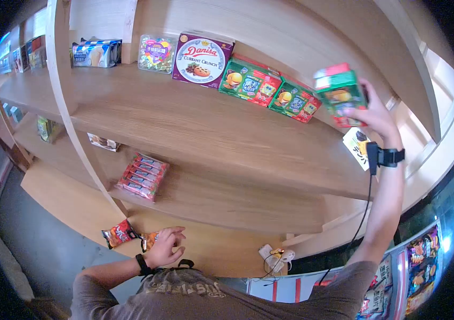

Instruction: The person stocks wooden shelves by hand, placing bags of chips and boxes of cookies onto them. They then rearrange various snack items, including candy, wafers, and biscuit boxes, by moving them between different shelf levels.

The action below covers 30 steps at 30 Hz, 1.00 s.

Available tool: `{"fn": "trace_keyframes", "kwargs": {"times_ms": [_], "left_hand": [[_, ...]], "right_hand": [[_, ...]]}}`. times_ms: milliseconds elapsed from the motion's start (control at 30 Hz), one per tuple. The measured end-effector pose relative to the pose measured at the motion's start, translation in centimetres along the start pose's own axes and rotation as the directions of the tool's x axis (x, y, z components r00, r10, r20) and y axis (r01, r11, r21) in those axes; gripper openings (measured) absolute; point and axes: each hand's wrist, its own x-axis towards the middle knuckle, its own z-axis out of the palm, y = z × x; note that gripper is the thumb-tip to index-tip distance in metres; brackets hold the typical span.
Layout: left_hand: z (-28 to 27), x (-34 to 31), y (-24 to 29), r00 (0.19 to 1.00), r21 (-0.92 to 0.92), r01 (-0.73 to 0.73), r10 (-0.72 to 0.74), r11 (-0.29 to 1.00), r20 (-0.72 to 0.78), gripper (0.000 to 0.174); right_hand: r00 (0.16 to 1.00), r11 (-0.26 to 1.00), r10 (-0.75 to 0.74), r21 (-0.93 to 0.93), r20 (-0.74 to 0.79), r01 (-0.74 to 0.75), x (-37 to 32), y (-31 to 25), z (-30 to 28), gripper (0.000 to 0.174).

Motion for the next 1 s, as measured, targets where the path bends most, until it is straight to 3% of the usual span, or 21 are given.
{"fn": "trace_keyframes", "kwargs": {"times_ms": [67,133,200,233,300,400,500,533,600,667,700,733,767,867,1000], "left_hand": [[-0.5,-0.2,-0.5,1.0,-0.019,-0.011,0.011,1.0,-0.009,0.034],[-1.3,-0.3,-0.6,1.0,-0.01,-0.019,0.019,1.0,-0.013,0.035],[-2.0,-0.7,-0.8,0.999,-0.002,-0.022,0.022,1.0,-0.024,0.035],[-2.2,-1.0,-1.0,0.999,-0.012,-0.007,0.007,1.0,-0.034,0.036],[-2.7,-1.5,-1.4,0.999,-0.025,0.005,-0.006,1.0,-0.047,0.036],[-3.5,-2.4,-2.0,0.997,-0.016,-0.003,0.001,1.0,-0.083,0.037],[-3.4,-3.2,-2.6,0.995,-0.01,0.026,-0.027,1.0,-0.101,0.037],[-3.2,-3.5,-3.0,0.995,-0.015,0.029,-0.03,0.999,-0.09,0.037],[-3.2,-3.7,-2.9,0.998,-0.02,0.024,-0.025,1.0,-0.062,0.037],[-3.4,-3.1,-2.6,0.999,-0.005,0.017,-0.018,1.0,-0.041,0.037],[-3.5,-2.9,-2.7,0.999,-0.001,0.008,-0.008,1.0,-0.033,0.037],[-3.4,-2.9,-2.7,0.999,-0.006,0.004,-0.004,1.0,-0.051,0.037],[-3.1,-2.9,-2.7,0.998,-0.013,0.001,-0.002,1.0,-0.07,0.037],[-2.8,-2.9,-2.0,0.997,0.001,0.037,-0.036,0.999,-0.073,0.037],[-1.6,-3.3,-1.5,0.993,0.0,0.082,-0.081,0.997,-0.086,0.037]], "right_hand": [[0.969,0.984,-0.18,0.022,0.172,0.179,1.1,-2.9,3.4,0.087],[0.95,0.988,-0.115,-0.068,0.29,0.14,2.1,-7.3,6.7,0.088],[0.941,0.968,-0.127,-0.167,0.313,0.187,4.0,-8.4,9.9,0.089],[0.942,0.968,-0.127,-0.168,0.31,0.185,4.8,-8.4,11.5,0.089],[0.924,0.775,-0.244,-0.514,0.294,0.368,6.0,-7.8,14.4,0.09],[0.928,0.725,-0.336,-0.585,0.159,0.363,4.8,-7.0,17.1,0.087],[0.92,0.654,-0.361,-0.662,0.151,0.365,4.8,-7.2,17.3,0.088],[0.921,0.654,-0.357,-0.663,0.155,0.364,5.0,-7.6,17.2,0.088],[0.933,0.774,-0.212,-0.533,0.292,0.343,5.5,-8.6,16.3,0.089],[0.936,0.766,-0.195,-0.551,0.292,0.331,5.4,-8.9,15.1,0.09],[0.956,0.911,-0.153,-0.339,0.252,0.235,5.7,-8.9,13.7,0.091],[0.969,0.987,-0.102,-0.098,0.225,0.127,6.2,-8.4,12.4,0.092],[0.967,0.999,-0.048,0.014,0.25,0.046,7.9,-5.8,10.7,0.087],[0.968,0.997,0.026,-0.072,0.249,-0.008,8.9,-0.9,7.5,0.088],[0.947,0.971,0.087,-0.24,0.309,-0.01,10.2,4.5,8.7,0.092]]}}
